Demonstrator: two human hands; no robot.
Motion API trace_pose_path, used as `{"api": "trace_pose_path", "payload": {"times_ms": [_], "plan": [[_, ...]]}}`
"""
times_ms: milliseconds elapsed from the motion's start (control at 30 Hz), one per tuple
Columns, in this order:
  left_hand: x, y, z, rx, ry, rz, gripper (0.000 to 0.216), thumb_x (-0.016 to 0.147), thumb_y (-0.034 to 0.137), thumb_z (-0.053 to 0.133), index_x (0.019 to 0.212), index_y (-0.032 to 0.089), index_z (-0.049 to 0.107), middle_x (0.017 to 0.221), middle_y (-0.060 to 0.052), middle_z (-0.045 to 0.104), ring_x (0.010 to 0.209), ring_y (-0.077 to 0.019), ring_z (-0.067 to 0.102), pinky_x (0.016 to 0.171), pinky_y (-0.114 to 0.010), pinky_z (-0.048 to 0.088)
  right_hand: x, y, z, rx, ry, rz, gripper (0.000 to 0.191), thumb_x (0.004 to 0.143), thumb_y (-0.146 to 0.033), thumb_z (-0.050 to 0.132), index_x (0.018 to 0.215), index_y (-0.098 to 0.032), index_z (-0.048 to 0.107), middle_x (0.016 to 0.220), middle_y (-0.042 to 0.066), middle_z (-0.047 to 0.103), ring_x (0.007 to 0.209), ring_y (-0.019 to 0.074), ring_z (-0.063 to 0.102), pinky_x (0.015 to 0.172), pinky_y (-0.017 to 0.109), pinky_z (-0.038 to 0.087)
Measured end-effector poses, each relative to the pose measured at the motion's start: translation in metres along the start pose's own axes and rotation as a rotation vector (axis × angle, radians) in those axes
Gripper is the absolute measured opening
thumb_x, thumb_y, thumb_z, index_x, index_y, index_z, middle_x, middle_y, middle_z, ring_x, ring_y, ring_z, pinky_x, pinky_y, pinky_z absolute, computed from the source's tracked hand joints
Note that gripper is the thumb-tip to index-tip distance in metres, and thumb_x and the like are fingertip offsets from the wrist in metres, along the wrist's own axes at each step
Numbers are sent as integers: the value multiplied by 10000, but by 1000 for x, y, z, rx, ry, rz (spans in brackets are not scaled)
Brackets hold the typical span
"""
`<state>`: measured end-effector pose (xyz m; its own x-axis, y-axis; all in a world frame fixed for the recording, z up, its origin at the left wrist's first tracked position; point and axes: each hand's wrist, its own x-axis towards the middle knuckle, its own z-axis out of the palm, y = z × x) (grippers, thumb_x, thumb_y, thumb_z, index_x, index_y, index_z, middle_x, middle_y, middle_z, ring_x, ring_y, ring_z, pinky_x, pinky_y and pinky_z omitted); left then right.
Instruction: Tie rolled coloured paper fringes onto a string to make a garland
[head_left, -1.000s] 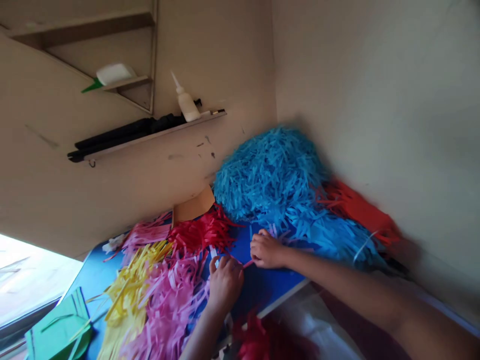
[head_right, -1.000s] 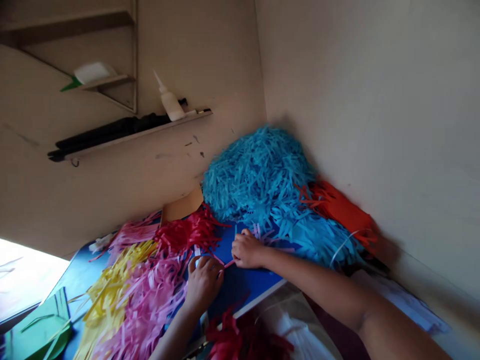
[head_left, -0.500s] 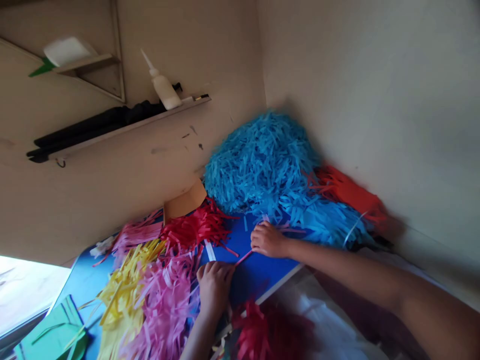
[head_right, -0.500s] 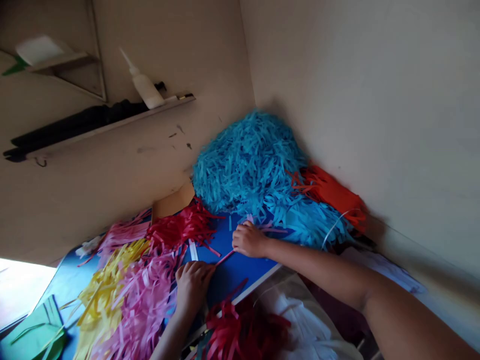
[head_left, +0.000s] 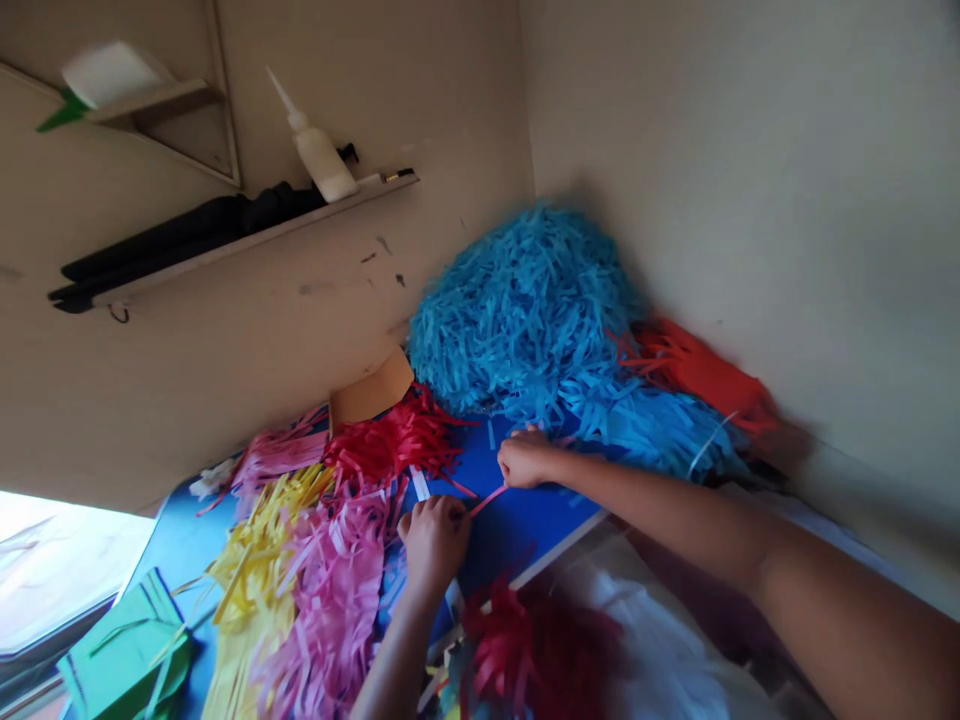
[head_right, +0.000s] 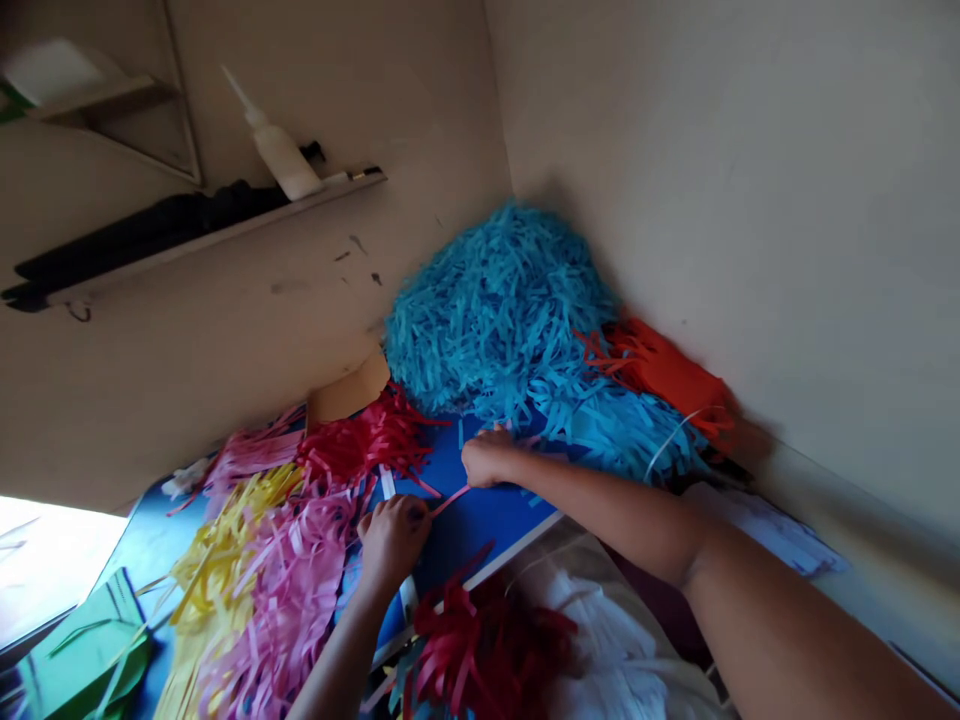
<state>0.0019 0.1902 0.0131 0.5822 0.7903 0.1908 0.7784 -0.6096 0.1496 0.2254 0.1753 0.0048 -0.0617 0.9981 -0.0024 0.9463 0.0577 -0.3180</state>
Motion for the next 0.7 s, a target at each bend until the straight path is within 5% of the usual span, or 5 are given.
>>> {"api": "trace_pose_path", "payload": {"times_ms": [100,233,333,467,700], "plan": [[-1,6,-9,26,-20,161,288,876,173,565,1034,345,734,1007,-34,738,1057,-272,582,996,-496,307,2,-3,-4,-41,-21,-17,82,692,-189,729,629,-236,750,710,45,704,832,231,615,865,380,390],[-5,10,-14,49,-37,297,453,848,58,534,1064,405,729,1024,-15,744,1055,-279,586,1009,-531,298,-12,-10,-10,-102,45,-119,77,777,-213,684,779,-217,761,853,71,725,915,247,599,869,404,366],[-4,13,-12,55,-13,333,407,850,70,539,1036,370,741,1045,-24,743,1061,-280,592,1013,-529,312,-22,-19,-10,-142,74,-321,116,823,-249,664,900,-218,745,968,80,724,984,252,574,877,418,347],[1,17,-4,50,33,349,255,881,138,548,907,289,751,985,-33,755,1032,-274,615,1033,-529,307,-20,-27,-3,-204,70,-505,177,875,-127,566,789,-148,720,858,99,715,858,214,570,882,418,328],[0,14,-7,34,220,301,249,913,121,523,819,252,713,817,-9,757,850,-206,680,1042,-501,296,-29,-44,-16,-237,144,-470,199,914,-158,533,818,-126,704,838,93,718,811,212,596,813,412,361]]}}
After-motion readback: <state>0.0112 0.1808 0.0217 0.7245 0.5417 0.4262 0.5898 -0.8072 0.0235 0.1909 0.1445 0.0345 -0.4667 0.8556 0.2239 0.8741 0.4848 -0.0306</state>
